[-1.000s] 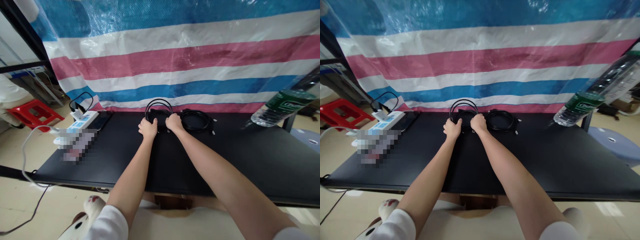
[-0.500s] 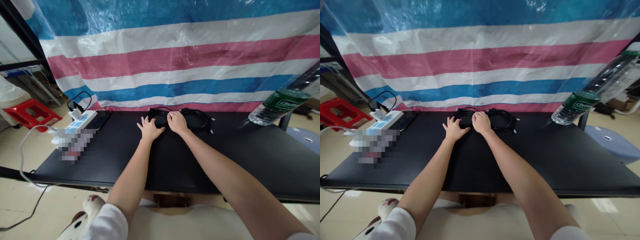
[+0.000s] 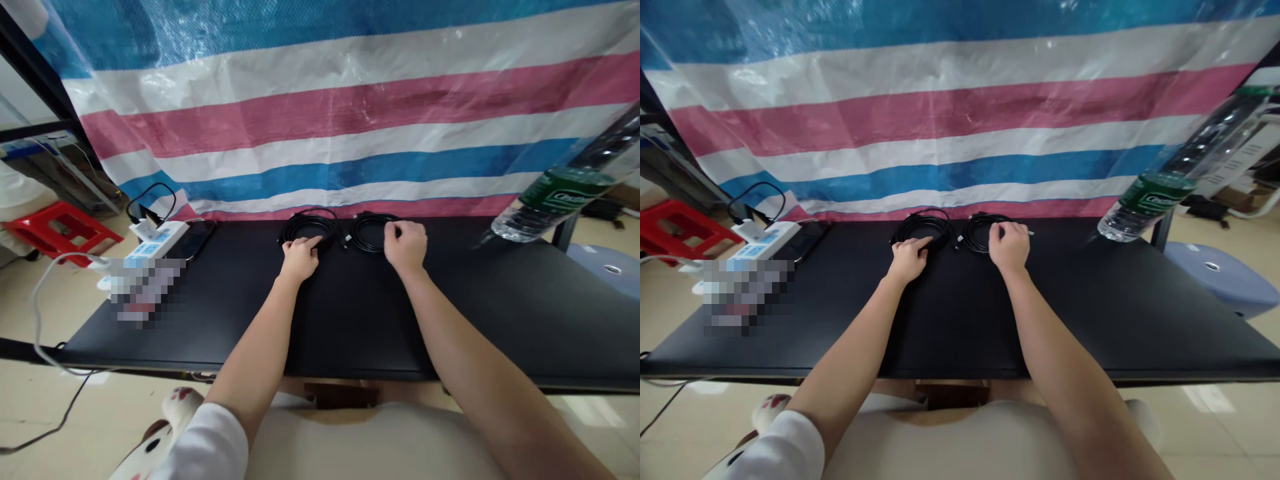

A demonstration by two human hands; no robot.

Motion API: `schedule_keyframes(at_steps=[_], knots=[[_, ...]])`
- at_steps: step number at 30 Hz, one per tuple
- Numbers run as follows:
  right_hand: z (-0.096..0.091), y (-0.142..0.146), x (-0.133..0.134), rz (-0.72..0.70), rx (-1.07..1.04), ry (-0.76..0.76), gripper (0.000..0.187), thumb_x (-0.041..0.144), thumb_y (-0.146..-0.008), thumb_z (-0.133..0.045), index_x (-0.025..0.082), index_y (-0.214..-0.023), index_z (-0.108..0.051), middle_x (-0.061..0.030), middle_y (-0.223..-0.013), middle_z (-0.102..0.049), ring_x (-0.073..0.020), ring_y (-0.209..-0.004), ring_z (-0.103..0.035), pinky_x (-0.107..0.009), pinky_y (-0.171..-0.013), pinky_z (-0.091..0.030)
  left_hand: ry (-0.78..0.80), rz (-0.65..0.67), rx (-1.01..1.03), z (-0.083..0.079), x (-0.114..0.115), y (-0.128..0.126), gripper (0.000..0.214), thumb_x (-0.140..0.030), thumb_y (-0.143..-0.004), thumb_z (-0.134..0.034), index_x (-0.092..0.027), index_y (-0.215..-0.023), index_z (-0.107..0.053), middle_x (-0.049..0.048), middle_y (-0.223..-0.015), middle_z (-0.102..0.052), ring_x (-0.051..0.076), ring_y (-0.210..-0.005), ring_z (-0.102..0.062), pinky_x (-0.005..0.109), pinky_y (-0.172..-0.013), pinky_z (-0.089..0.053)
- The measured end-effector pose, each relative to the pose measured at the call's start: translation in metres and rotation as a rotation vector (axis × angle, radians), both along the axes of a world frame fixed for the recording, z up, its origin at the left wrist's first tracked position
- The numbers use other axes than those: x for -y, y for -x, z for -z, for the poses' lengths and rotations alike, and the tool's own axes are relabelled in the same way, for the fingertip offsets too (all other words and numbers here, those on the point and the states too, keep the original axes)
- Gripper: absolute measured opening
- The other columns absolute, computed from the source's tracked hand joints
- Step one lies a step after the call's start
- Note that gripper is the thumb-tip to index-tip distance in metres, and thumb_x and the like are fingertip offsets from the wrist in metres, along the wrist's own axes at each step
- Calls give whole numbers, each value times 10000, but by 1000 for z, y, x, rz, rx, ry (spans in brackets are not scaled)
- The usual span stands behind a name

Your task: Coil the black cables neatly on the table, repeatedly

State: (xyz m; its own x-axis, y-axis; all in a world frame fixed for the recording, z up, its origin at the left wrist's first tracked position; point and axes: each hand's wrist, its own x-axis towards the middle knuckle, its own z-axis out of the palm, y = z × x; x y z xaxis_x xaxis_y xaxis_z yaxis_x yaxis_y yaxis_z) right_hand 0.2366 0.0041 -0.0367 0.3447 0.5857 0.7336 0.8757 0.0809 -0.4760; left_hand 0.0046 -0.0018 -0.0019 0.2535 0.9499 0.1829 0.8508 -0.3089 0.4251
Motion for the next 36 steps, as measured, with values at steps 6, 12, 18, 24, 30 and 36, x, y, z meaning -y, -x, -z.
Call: schedule_keyframes(at_steps=[6,12,18,24,30,36], knots=[[1,-25,1,297,-110,268,300,307,-720,-537,119,-914,-666,-190,-947,-637,-328,-961,-529,-505,-868,-432,-15,14,-31,7,-3,0,502,-61,-798,-414,-281,-1139,-709,94,-1193,-689,260,-1143,-592,502,-1004,-346],[-2,-23,5,336,-185,528,395,309,-659,-614,87,-979,-682,-219,-1072,-615,-363,-1037,-491,-532,-885,-413,-36,4,21,8,-1,0,402,-135,-795,-477,-259,-1086,-725,97,-1155,-695,273,-1141,-589,494,-1001,-359],[-14,-26,10,273,-322,428,302,228,-726,-518,109,-931,-705,-191,-996,-648,-337,-1022,-546,-498,-898,-426,-47,15,47,5,-1,-3,215,-218,-831,-525,-227,-904,-728,91,-1030,-733,265,-1056,-639,462,-989,-374],[-15,-33,1,51,-727,69,261,279,-789,-517,150,-952,-675,-11,-669,-604,-173,-674,-608,-316,-682,-495,-26,-38,27,3,-1,-4,216,-136,-785,-523,-227,-884,-692,84,-989,-735,280,-1050,-639,471,-952,-379],[-16,-39,-2,-221,-1102,-189,330,430,-849,-542,222,-1101,-591,105,-517,-424,-65,-349,-346,-183,-336,-269,-8,-69,40,1,0,-5,259,-126,-756,-510,-234,-912,-686,88,-1032,-716,290,-1091,-611,489,-978,-360],[-27,-31,8,-452,-1074,-184,256,447,-814,-636,223,-938,-618,108,-503,-399,-44,-340,-305,-168,-328,-243,-114,-66,147,2,6,-9,323,-254,-773,-551,-258,-1079,-653,87,-1257,-629,292,-1255,-494,481,-1028,-328]])
